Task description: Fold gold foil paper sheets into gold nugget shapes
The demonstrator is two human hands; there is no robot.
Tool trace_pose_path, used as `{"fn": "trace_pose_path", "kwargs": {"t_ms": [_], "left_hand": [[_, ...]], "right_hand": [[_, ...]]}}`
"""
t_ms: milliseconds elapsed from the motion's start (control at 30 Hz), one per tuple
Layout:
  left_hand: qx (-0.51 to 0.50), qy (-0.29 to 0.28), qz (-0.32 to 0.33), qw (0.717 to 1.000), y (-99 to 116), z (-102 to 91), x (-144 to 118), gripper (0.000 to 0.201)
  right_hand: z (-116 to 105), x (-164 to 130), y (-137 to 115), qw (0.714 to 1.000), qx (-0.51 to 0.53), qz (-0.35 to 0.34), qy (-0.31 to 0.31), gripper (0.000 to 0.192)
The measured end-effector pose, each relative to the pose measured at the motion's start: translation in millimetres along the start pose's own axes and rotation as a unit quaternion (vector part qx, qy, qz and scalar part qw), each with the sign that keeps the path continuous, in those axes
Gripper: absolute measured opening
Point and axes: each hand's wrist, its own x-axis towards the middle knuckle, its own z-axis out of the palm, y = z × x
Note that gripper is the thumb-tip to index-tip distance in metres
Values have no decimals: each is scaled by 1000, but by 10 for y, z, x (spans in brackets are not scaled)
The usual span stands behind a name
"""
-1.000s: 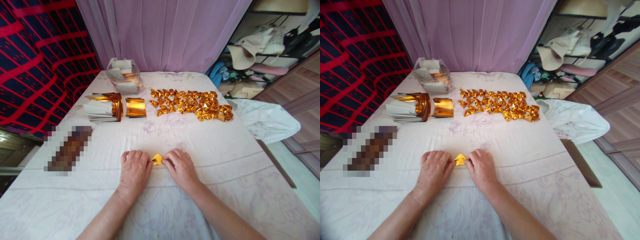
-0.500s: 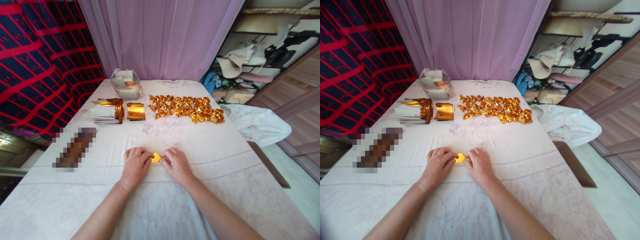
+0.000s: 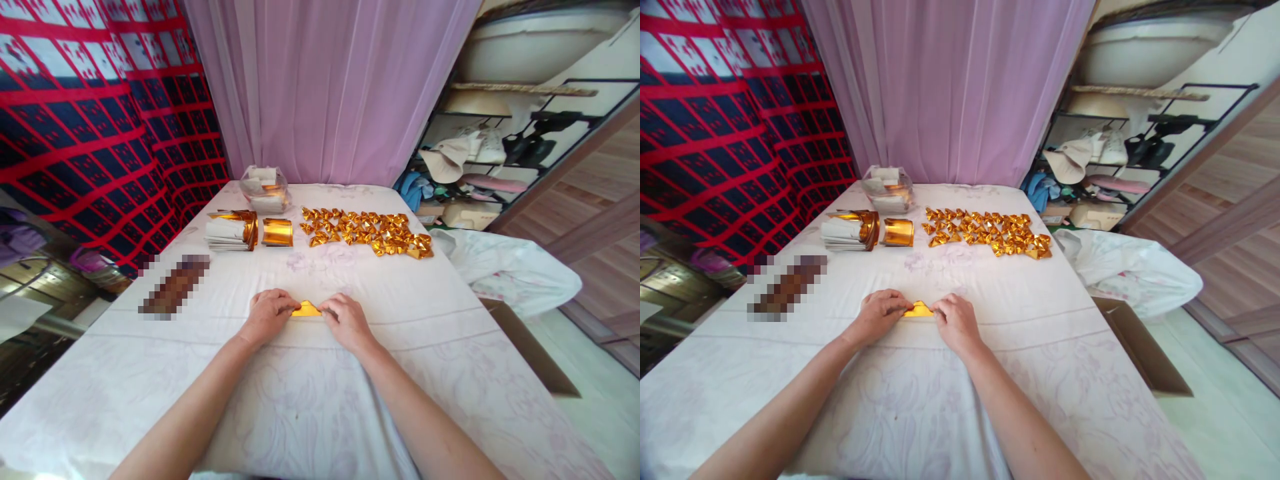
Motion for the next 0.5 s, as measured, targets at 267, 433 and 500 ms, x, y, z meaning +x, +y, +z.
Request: {"fn": "trace_pose_path", "kwargs": {"t_ms": [267, 433, 500], "left_hand": [[37, 22, 38, 998, -30, -71, -25, 34], [96, 28, 69, 993, 271, 93, -229, 41], [141, -3, 58, 988, 354, 186, -299, 46]], "right_hand": [[7, 21, -26, 1000, -20, 3, 7, 21], [5, 19, -43, 1000, -27, -1, 10, 20], [3, 18, -49, 999, -30, -2, 10, 19]]}}
